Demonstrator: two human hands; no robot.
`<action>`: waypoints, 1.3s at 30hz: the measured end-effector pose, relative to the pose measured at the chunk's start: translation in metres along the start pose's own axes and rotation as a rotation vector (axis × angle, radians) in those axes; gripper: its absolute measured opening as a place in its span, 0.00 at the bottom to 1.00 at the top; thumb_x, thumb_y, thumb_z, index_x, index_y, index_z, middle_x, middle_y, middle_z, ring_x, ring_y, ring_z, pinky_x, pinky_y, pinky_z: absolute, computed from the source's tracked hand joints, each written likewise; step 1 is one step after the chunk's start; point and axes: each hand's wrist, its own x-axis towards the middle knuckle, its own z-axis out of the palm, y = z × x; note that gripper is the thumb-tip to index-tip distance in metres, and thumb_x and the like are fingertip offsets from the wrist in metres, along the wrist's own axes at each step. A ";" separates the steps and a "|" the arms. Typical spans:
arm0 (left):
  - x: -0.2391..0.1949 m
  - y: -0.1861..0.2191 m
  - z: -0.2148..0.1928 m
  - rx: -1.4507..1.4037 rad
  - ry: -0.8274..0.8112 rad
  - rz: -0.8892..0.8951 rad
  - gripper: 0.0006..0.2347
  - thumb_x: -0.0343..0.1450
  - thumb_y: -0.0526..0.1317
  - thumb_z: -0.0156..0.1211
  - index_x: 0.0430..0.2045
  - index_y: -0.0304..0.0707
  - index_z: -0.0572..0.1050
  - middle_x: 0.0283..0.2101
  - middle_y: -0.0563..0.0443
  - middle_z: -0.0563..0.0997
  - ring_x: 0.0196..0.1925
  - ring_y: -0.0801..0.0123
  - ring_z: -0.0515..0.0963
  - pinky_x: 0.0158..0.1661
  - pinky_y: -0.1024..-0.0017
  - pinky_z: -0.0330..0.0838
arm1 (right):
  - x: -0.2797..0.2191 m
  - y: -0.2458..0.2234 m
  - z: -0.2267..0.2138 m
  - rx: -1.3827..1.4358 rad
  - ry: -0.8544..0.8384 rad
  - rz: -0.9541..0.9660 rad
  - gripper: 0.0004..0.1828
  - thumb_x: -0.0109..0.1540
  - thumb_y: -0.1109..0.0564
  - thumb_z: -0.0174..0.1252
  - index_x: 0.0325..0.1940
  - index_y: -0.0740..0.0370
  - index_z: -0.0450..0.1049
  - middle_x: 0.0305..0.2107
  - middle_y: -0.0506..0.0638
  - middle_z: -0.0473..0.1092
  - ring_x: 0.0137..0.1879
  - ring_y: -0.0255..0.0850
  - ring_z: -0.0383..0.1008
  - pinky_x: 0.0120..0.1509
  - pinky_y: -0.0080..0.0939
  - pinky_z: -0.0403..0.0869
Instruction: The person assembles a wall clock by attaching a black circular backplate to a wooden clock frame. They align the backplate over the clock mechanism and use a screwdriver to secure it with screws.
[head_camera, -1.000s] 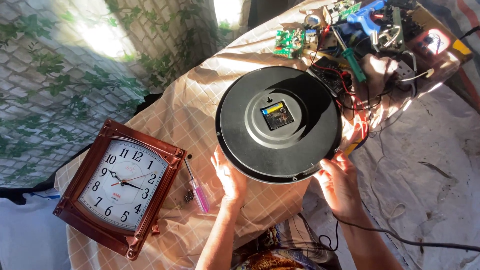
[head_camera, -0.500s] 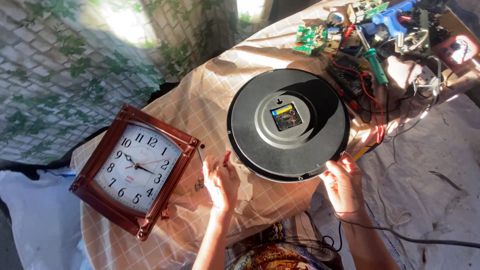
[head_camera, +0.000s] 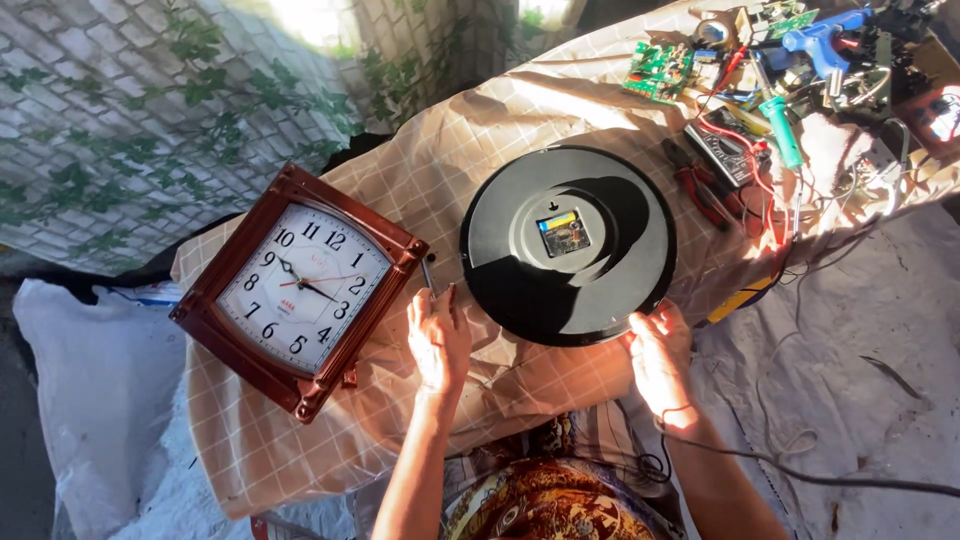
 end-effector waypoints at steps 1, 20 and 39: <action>-0.003 0.000 -0.002 -0.005 -0.001 0.012 0.09 0.64 0.35 0.66 0.37 0.39 0.82 0.48 0.46 0.73 0.48 0.53 0.79 0.46 0.60 0.81 | -0.012 -0.014 0.012 -0.068 0.002 -0.010 0.20 0.62 0.65 0.58 0.57 0.52 0.69 0.44 0.49 0.69 0.47 0.38 0.73 0.55 0.43 0.78; -0.059 -0.038 -0.065 -0.128 0.153 0.011 0.13 0.66 0.37 0.69 0.44 0.43 0.82 0.50 0.38 0.76 0.47 0.49 0.79 0.47 0.58 0.76 | -0.004 0.001 -0.021 -0.784 -0.081 -0.516 0.38 0.60 0.60 0.67 0.71 0.71 0.60 0.49 0.68 0.61 0.51 0.59 0.70 0.45 0.49 0.76; -0.071 -0.043 -0.075 -0.081 0.230 0.063 0.10 0.67 0.35 0.67 0.41 0.45 0.83 0.48 0.46 0.79 0.45 0.54 0.80 0.46 0.61 0.74 | -0.033 -0.032 -0.048 -0.449 -0.114 -0.369 0.20 0.67 0.64 0.60 0.64 0.61 0.72 0.46 0.64 0.73 0.40 0.42 0.76 0.36 0.33 0.78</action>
